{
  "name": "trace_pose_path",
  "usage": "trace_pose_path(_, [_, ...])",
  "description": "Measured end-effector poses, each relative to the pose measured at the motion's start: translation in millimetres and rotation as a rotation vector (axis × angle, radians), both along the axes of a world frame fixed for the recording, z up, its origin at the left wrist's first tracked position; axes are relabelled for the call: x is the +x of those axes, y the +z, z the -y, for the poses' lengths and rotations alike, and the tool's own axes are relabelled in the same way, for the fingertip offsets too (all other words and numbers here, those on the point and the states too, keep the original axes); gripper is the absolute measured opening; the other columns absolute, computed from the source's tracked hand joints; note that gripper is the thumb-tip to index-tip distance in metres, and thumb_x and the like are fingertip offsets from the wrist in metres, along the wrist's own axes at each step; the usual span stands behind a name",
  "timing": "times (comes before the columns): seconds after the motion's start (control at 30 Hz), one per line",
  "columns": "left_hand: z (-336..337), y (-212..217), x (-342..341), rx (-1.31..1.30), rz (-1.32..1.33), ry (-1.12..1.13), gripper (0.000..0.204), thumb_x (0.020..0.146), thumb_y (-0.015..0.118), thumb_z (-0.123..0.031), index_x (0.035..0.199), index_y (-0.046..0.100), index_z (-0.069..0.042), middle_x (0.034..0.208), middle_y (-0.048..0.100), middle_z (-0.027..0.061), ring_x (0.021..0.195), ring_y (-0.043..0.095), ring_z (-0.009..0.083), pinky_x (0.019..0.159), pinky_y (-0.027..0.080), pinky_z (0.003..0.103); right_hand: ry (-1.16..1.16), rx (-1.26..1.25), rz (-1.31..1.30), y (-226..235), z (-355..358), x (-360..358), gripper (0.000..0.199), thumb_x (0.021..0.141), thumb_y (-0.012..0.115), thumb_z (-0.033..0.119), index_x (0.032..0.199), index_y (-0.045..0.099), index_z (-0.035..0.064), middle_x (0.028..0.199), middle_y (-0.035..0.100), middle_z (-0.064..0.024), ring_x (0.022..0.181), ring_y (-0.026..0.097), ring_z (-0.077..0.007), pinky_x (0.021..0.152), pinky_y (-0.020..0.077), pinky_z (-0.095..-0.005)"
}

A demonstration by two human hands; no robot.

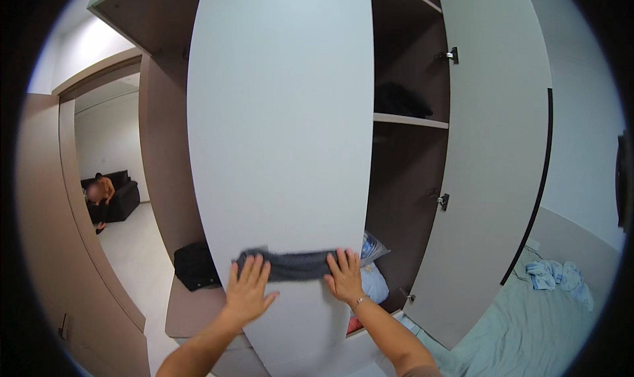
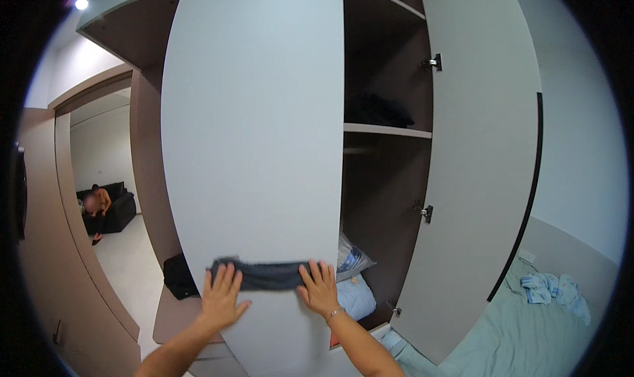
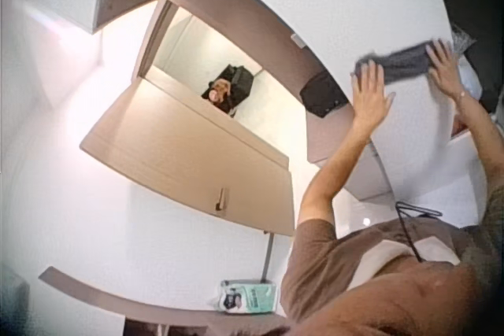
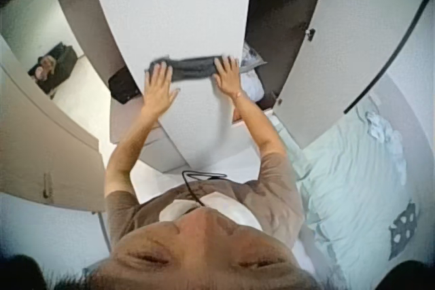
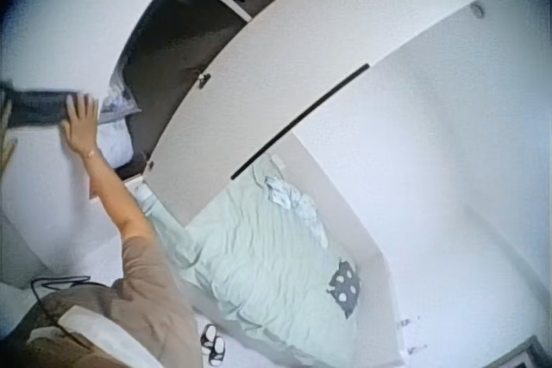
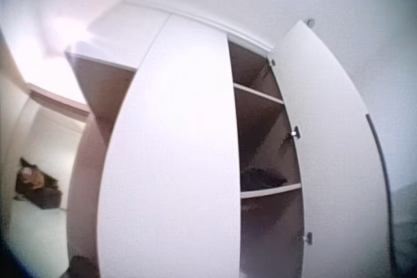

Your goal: The person wipes a long wall-mounted shelf with a dark cloth, moving a potted plant aside to reach underneath. They then wipe the wall above the shelf, a cabinet door, and a wardrobe, folding a black garment and placing it on a shelf before continuing to wipe the wardrobe doors.

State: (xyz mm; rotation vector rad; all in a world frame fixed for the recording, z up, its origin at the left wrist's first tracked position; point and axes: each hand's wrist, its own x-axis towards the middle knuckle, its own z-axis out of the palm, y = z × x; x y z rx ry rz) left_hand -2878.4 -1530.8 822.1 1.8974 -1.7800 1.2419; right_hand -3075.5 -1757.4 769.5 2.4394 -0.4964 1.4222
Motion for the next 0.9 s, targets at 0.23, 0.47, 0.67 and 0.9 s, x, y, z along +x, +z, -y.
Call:
trace_pose_path(0.23, [44.4,200.2,-18.6,-0.183,0.135,0.026,0.085,0.082,0.064,-0.051,0.148,0.034,-0.006,0.157,0.023,0.0157,0.147,0.017,0.0296,0.117,0.009,0.055,-0.045,-0.258,0.259,212.1,43.6,-12.6,0.054,0.091,0.054,0.028,0.142,0.045,0.0114,0.150,0.034,-0.0169,0.136,0.029,-0.0421,0.113,0.0193,-0.0553])
trace_pose_path(0.47, [67.5,330.9,-21.2,-0.401,0.231,0.213,0.079,0.089,0.055,-0.051,0.152,0.026,-0.012,0.159,0.019,0.0121,0.148,0.014,0.0258,0.119,0.006,0.051,0.038,-0.491,0.286,382.4,64.4,-20.3,0.051,0.094,0.051,0.027,0.142,0.043,0.0114,0.150,0.036,-0.0138,0.136,0.031,-0.0392,0.114,0.0228,-0.0509])
trace_pose_path(0.67, [75.7,415.0,-39.0,-0.577,0.182,0.345,0.067,0.097,0.040,-0.053,0.150,0.031,-0.014,0.158,0.024,0.0088,0.147,0.017,0.0232,0.119,0.006,0.049,0.056,-0.548,0.325,497.0,71.4,-12.8,0.051,0.098,0.046,0.030,0.145,0.040,0.0108,0.151,0.035,-0.0154,0.137,0.030,-0.0388,0.115,0.0224,-0.0490])
trace_pose_path(0.9, [91.7,379.7,-20.9,-0.627,0.219,0.308,0.066,0.098,0.036,-0.056,0.149,0.035,-0.016,0.157,0.027,0.0072,0.147,0.018,0.0233,0.119,0.006,0.049,0.128,-0.570,0.272,456.1,89.7,-9.3,0.054,0.099,0.042,0.040,0.144,0.042,0.0105,0.152,0.034,-0.0131,0.140,0.026,-0.0370,0.117,0.0172,-0.0478])
